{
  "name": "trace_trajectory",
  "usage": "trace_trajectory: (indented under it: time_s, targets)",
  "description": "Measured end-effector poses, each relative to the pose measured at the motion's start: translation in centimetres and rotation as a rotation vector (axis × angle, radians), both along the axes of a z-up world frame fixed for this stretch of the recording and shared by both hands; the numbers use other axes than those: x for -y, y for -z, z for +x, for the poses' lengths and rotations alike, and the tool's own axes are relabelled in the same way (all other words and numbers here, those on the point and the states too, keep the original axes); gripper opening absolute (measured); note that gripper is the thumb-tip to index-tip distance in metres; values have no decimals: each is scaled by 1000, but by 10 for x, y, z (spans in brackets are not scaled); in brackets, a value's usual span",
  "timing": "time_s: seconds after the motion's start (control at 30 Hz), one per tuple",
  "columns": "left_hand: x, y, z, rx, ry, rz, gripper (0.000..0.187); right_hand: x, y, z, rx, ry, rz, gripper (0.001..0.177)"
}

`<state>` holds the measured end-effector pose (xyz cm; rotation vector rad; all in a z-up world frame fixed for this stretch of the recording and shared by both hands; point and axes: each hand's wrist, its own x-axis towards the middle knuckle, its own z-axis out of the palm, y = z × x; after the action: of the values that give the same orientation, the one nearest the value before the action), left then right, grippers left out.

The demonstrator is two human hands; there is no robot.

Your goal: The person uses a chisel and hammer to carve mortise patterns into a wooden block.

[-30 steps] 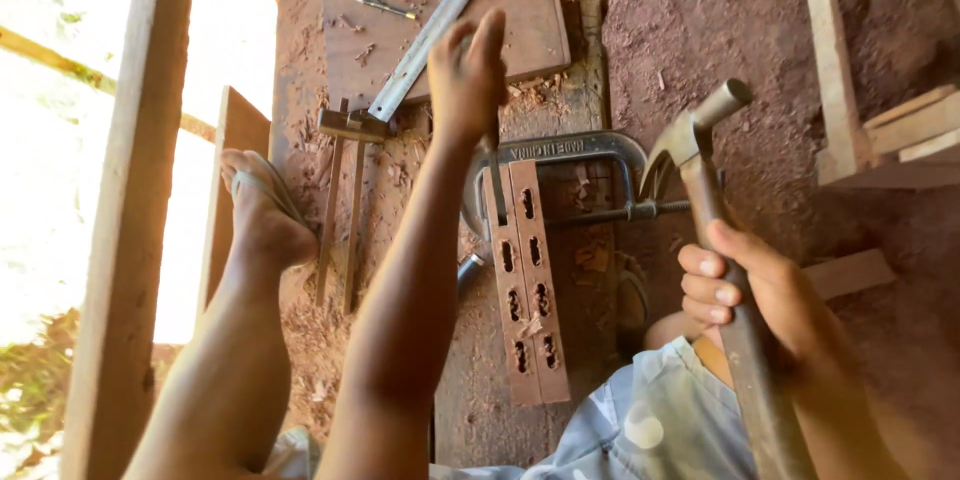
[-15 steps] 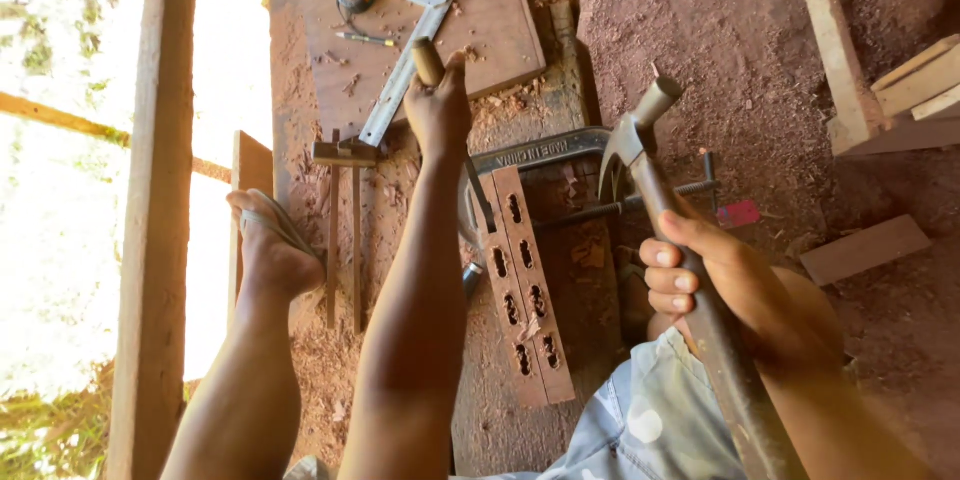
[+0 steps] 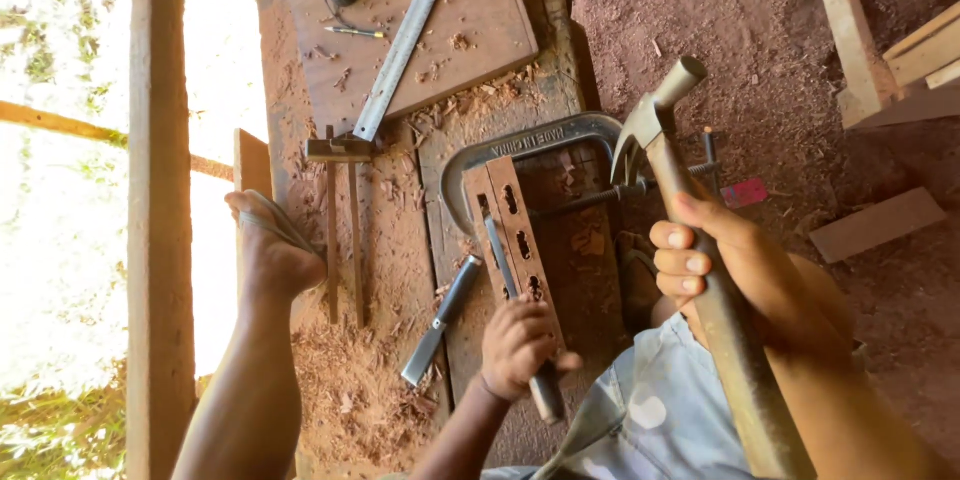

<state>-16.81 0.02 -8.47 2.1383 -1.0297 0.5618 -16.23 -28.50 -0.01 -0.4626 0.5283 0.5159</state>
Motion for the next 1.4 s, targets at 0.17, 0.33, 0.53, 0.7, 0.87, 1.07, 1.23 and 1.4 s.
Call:
trace_trajectory:
  time_s: [0.17,0.33,0.53,0.7,0.87,1.07,1.23,1.4]
  targets:
    - [-19,44,-7,-198,27,95,19,-1,-6,8,-50,-57,-9,37]
    - [-29,12,61,-200,142,-9,13,3,7,5,-44,-44,47,33]
    - [-9,-91,136,-164,-135,-796,10,8,-4,2,-82,-15,30,32]
    - [-8,-124,153,-450,85,-1211,36,8,-16,-1,-137,-31,-90,34]
    - [0,-119,170,-244,-119,-881,22,14,0,-3,-67,39,4,29]
    - [-9,-64,180,-321,118,-1080,4,3,-8,-3,-7,164,-84,21]
    - [-14,-56,175,-386,93,-979,16,6,-3,-2,-52,53,-67,21]
    - [-10,-42,177,-301,76,-931,6,-8,-17,0,-92,-48,-315,34]
